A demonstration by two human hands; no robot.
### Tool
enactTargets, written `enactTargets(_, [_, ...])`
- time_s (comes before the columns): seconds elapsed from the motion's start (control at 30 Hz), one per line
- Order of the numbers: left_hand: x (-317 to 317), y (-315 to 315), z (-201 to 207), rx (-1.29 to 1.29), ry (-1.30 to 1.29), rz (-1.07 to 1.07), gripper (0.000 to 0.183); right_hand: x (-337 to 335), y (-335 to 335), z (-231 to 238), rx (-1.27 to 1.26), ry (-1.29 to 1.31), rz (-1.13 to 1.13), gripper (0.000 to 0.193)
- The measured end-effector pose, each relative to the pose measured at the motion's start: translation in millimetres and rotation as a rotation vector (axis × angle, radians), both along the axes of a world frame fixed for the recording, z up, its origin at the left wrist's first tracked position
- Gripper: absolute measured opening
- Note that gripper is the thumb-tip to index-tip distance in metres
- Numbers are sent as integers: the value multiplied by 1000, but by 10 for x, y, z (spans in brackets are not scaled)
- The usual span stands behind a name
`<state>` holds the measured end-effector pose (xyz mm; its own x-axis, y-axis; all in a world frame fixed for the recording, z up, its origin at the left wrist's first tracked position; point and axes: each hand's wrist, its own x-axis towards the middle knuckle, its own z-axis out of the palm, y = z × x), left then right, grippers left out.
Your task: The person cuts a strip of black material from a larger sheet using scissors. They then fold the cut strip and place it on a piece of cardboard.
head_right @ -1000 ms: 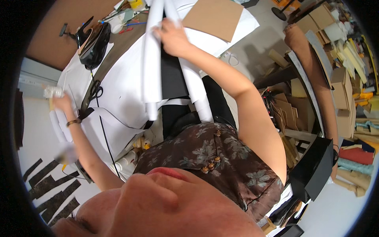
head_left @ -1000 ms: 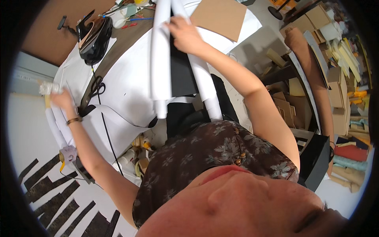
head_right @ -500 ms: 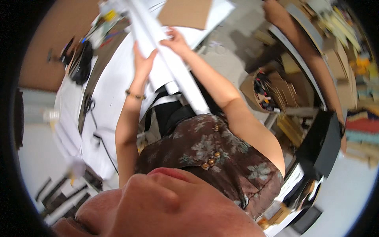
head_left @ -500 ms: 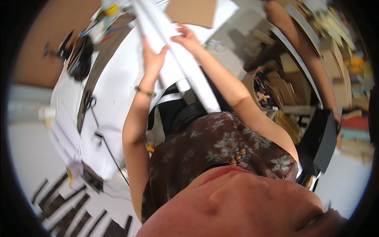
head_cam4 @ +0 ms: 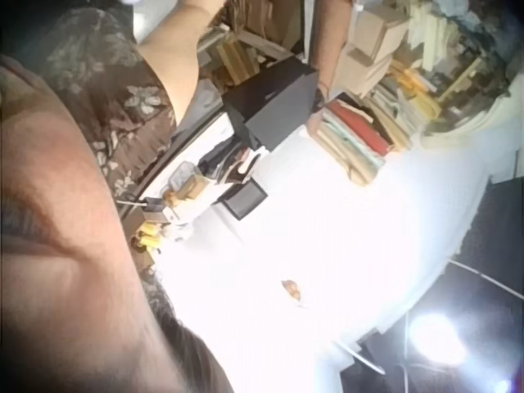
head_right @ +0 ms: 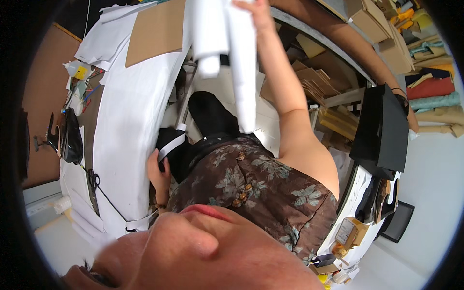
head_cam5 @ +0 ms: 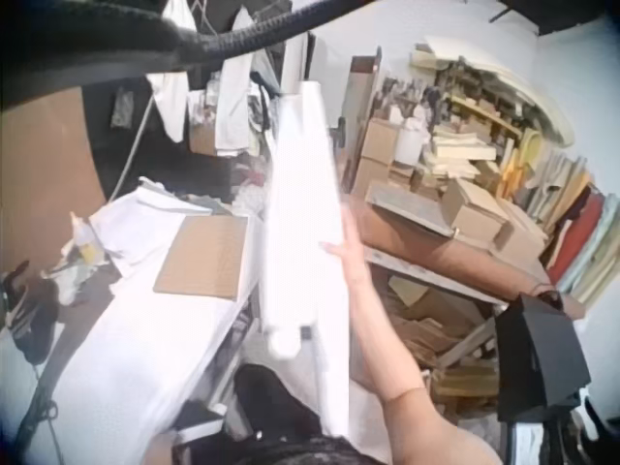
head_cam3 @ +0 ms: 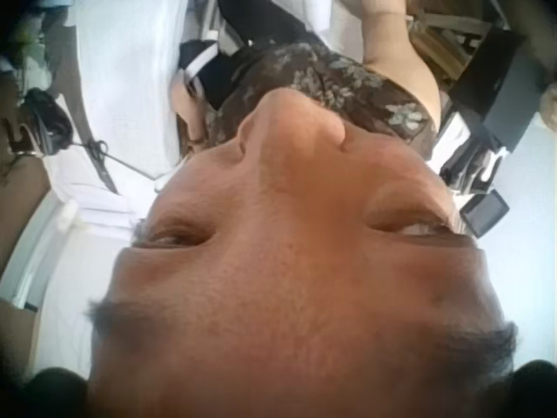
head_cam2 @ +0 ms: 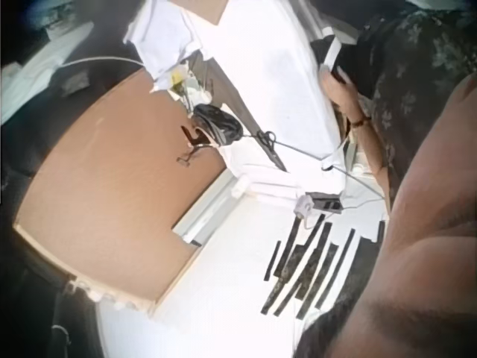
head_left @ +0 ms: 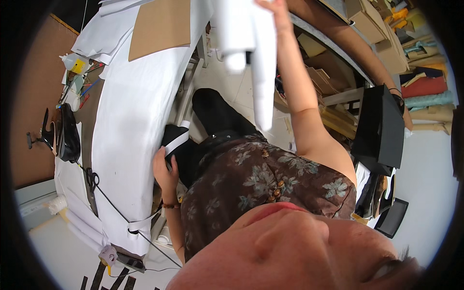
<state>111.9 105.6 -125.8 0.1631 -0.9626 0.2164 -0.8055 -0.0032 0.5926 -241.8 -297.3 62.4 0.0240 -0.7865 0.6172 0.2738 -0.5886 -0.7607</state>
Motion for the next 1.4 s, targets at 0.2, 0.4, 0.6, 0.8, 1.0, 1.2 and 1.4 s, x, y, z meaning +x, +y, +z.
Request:
enactTargets(0.2, [190, 109, -1228, 293, 47, 253, 78, -1139, -649, 755, 106, -299, -574, 72])
enactTargets(0.4, [160, -33, -1498, 277, -90, 346, 64, -2269, -991, 1034, 444, -553, -1105, 92])
enactTargets(0.6, [-101, -65, -1112, 151, -246, 318, 34, -1514, -692, 455, 7, -90, -967, 24])
enactTargets(0.8, [-548, -394, 30, 2, 151, 88, 30, 1270, 1864, -886, -501, 967, 715, 87])
enactTargets(1.0, [-87, -24, 1127, 8, 62, 199, 27, 1654, 1898, -1115, -31, 1040, 973, 30])
enactTargets(1.2, [639, 1014, 1531, 38, -216, 400, 35, 704, 534, -358, -166, 1299, 91, 35])
enactTargets(1.4, [1008, 1525, 1795, 162, -104, 472, 16, -717, -1087, -775, -141, 1360, -219, 31])
